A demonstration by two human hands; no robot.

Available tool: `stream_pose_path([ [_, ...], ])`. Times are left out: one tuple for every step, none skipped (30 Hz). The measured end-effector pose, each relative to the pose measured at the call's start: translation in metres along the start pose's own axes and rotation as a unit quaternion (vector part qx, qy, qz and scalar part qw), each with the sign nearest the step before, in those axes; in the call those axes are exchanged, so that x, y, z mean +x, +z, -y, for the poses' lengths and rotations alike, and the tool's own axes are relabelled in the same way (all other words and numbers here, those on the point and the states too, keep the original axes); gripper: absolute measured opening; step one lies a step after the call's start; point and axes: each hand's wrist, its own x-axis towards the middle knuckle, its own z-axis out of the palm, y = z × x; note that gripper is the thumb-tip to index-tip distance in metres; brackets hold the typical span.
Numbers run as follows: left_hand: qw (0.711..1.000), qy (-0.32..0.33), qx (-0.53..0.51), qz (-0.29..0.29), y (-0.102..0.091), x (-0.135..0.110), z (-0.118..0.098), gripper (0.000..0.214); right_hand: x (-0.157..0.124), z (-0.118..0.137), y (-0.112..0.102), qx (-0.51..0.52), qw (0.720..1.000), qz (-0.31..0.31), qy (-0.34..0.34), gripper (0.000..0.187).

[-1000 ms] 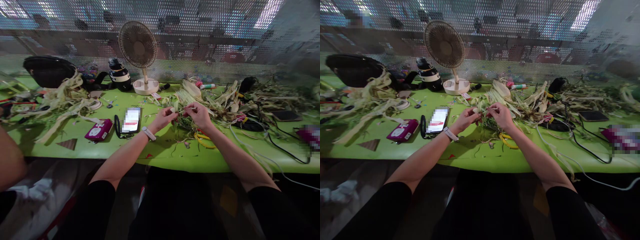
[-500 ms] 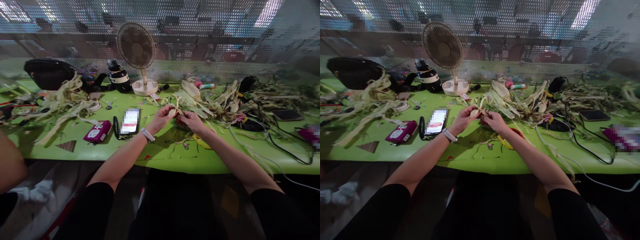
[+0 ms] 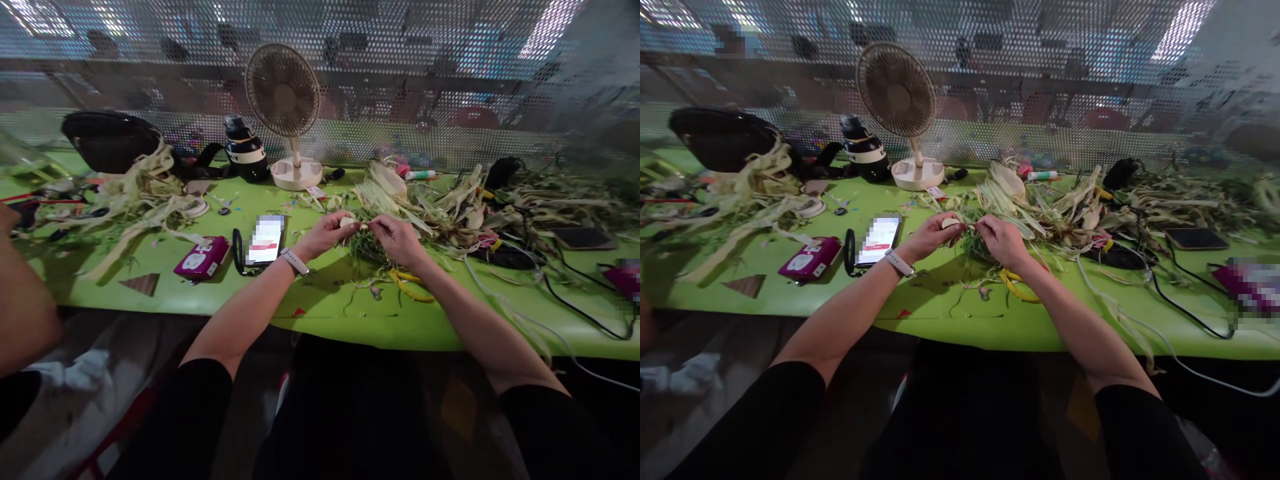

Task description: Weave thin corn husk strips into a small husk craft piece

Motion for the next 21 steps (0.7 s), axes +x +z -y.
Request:
stream_pose_path([
  [1.0,0.001,-0.006,0.012,-0.002,0.0,0.0,0.042,0.001,-0.001,-0.001,-0.005,1.0,0.004,-0.004,0.039],
  [1.0,0.005,-0.011,0.023,-0.003,0.0,0.0,0.042,0.002,-0.002,-0.003,-0.007,1.0,0.011,-0.006,0.039],
  [0.999,0.011,-0.015,0.031,-0.005,0.0,-0.001,0.042,0.003,-0.004,-0.004,-0.008,1.0,0.02,-0.007,0.038],
  [0.999,0.017,-0.015,0.037,-0.006,-0.001,-0.001,0.042,0.003,-0.005,-0.005,-0.01,0.999,0.031,-0.008,0.037],
  [0.999,0.018,-0.013,0.043,-0.008,-0.001,-0.002,0.041,0.004,-0.006,-0.005,-0.016,0.999,0.039,-0.011,0.035],
  [0.999,0.013,-0.013,0.051,-0.008,-0.001,-0.003,0.041,0.003,-0.006,-0.006,-0.029,0.999,0.038,-0.021,0.033],
  [0.998,0.0,-0.012,0.058,-0.008,-0.001,-0.004,0.039,0.003,-0.006,-0.007,-0.05,0.998,0.03,-0.037,0.029],
  [0.998,-0.019,-0.01,0.066,-0.007,-0.001,-0.004,0.038,0.002,-0.005,-0.008,-0.077,0.995,0.015,-0.058,0.026],
  [0.997,-0.039,-0.006,0.073,-0.006,-0.001,-0.004,0.036,0.001,-0.003,-0.008,-0.108,0.991,-0.004,-0.079,0.026],
  [0.996,-0.051,-0.002,0.077,-0.004,-0.001,-0.003,0.034,0.0,-0.001,-0.008,-0.137,0.985,-0.021,-0.099,0.029],
  [0.995,-0.055,0.003,0.079,-0.002,-0.001,-0.001,0.033,-0.001,0.001,-0.007,-0.158,0.98,-0.028,-0.115,0.033],
  [0.996,-0.047,0.007,0.076,0.001,-0.001,0.001,0.031,-0.002,0.003,-0.005,-0.17,0.977,-0.025,-0.128,0.035],
  [0.997,-0.034,0.01,0.071,0.003,-0.001,0.003,0.03,-0.003,0.004,-0.002,-0.172,0.975,-0.017,-0.141,0.034],
  [0.998,-0.021,0.01,0.064,0.006,-0.001,0.005,0.029,-0.004,0.005,0.0,-0.166,0.974,-0.009,-0.156,0.029],
  [0.998,-0.014,0.011,0.061,0.007,-0.001,0.006,0.029,-0.005,0.005,0.003,-0.153,0.974,-0.005,-0.168,0.025],
  [0.998,-0.011,0.014,0.059,0.009,-0.001,0.007,0.029,-0.005,0.005,0.006,-0.134,0.975,-0.01,-0.175,0.023],
  [0.998,-0.013,0.017,0.062,0.01,-0.002,0.006,0.03,-0.005,0.004,0.008,-0.109,0.978,-0.024,-0.175,0.023],
  [0.998,-0.015,0.019,0.066,0.01,-0.002,0.005,0.031,-0.005,0.003,0.01,-0.079,0.982,-0.044,-0.165,0.024],
  [0.997,-0.016,0.02,0.072,0.011,-0.003,0.003,0.032,-0.004,0.002,0.011,-0.045,0.986,-0.066,-0.146,0.025],
  [0.997,-0.013,0.019,0.076,0.01,-0.003,0.001,0.033,-0.004,0.001,0.012,-0.006,0.989,-0.087,-0.122,0.025],
  [0.997,-0.007,0.017,0.079,0.01,-0.004,-0.001,0.035,-0.003,0.0,0.012,0.035,0.989,-0.104,-0.094,0.026],
])
